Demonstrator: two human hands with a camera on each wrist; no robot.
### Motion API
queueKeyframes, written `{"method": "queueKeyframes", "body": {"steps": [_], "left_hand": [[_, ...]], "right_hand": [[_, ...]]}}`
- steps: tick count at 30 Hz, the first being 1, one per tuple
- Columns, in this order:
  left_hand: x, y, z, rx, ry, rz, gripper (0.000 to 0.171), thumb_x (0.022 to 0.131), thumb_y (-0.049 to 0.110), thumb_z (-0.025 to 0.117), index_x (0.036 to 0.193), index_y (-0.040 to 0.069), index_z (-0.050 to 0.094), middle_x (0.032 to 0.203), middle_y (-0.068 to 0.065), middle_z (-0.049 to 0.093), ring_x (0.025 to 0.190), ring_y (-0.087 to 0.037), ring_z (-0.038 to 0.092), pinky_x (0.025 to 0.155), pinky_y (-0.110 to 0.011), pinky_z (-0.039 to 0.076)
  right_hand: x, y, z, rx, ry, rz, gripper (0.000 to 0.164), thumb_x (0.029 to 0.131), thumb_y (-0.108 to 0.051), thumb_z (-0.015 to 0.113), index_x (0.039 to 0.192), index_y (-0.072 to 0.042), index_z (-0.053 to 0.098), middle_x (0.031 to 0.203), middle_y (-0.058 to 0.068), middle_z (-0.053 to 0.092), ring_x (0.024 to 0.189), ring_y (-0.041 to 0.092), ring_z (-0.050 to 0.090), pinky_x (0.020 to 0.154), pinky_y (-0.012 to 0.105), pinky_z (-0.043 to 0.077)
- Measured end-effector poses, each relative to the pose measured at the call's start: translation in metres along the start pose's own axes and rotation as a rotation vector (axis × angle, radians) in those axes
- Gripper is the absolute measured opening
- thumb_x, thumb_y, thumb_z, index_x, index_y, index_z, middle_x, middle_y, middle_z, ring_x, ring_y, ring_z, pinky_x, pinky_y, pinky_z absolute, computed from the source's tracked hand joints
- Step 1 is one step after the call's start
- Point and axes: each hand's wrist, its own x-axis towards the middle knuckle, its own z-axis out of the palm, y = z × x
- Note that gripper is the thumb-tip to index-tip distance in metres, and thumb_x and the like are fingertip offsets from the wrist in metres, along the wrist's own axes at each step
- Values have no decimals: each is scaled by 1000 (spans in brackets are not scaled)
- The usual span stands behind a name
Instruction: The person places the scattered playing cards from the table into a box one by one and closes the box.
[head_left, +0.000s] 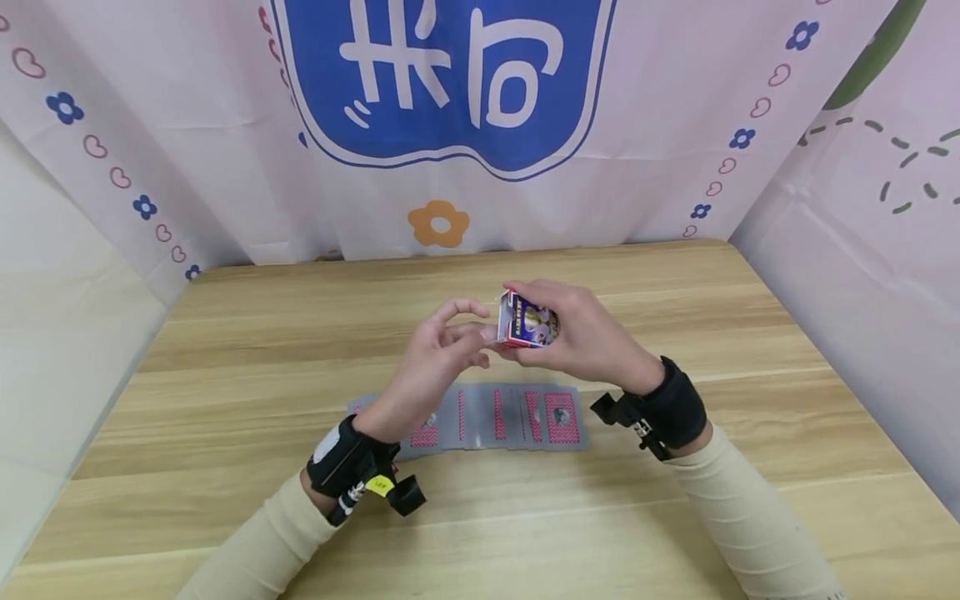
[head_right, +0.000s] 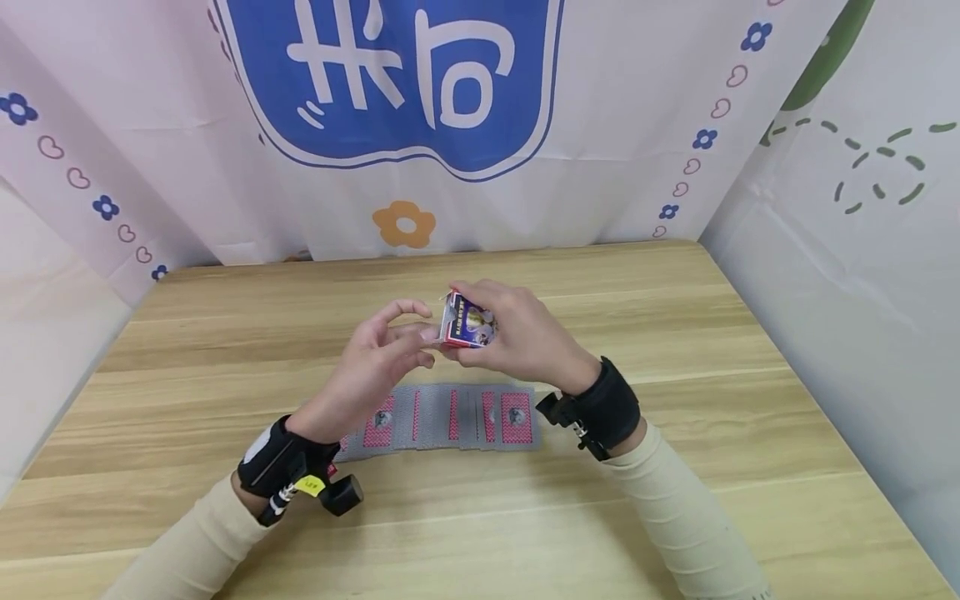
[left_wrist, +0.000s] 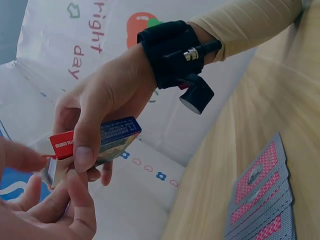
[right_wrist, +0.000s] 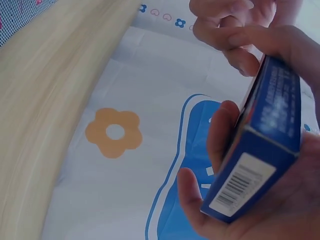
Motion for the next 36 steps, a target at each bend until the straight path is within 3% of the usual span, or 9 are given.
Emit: {"method": "queueKeyframes", "body": {"steps": [4,10,14,19,23,26,31,36], "left_hand": [[0,2,-1,37,-46,49,46,105,11,62,149,18,51,134,-19,68,106,-15,70,91,-27,57],[0,0,-7,46,-106,84,58,104,12,63,157,28,46,130,-13,69,108,-14,70,94,-27,56],[0,1,-11,49,-165,103,64,103,7,65,160,26,43,125,-7,70,111,-14,69,98,-29,57],[0,2,-14,38,-199,105,67,100,3,66,160,21,41,119,0,72,112,-14,68,99,-27,57],[1,2,-14,20,-199,90,64,100,3,67,157,19,42,115,2,74,110,-14,69,100,-29,56],[2,2,-15,-6,-215,75,63,100,6,68,155,19,42,115,0,76,109,-16,71,103,-32,55],[4,1,-17,-49,-251,42,59,102,8,63,156,18,41,123,-6,75,113,-19,71,103,-31,55],[6,-2,-16,-25,-236,-13,57,103,14,61,156,17,40,132,-11,71,115,-17,69,101,-29,55]], "right_hand": [[-1,0,-3,12,6,28,76,82,-20,92,146,1,58,123,15,72,90,20,65,73,25,58],[-1,-2,-5,43,-40,61,88,79,-30,94,152,-2,53,118,10,72,86,17,62,70,25,55],[-2,-4,-7,83,-77,81,95,80,-31,94,157,-5,46,118,10,72,91,17,64,75,26,56],[-2,-5,-7,134,-76,75,101,77,-27,96,160,-10,41,134,12,68,101,20,67,81,29,60],[-2,-6,-4,131,-57,67,89,77,-27,96,152,-7,53,136,13,68,98,19,65,79,27,58],[-2,-5,-3,128,-43,64,82,79,-26,95,148,-5,57,128,12,71,95,18,66,79,27,58],[-4,-1,-3,135,-47,70,72,80,-24,93,142,-5,61,122,10,72,98,19,67,81,28,60],[-5,6,-3,142,-79,108,69,78,-24,94,138,-7,63,121,8,72,98,19,68,81,29,61]]}}
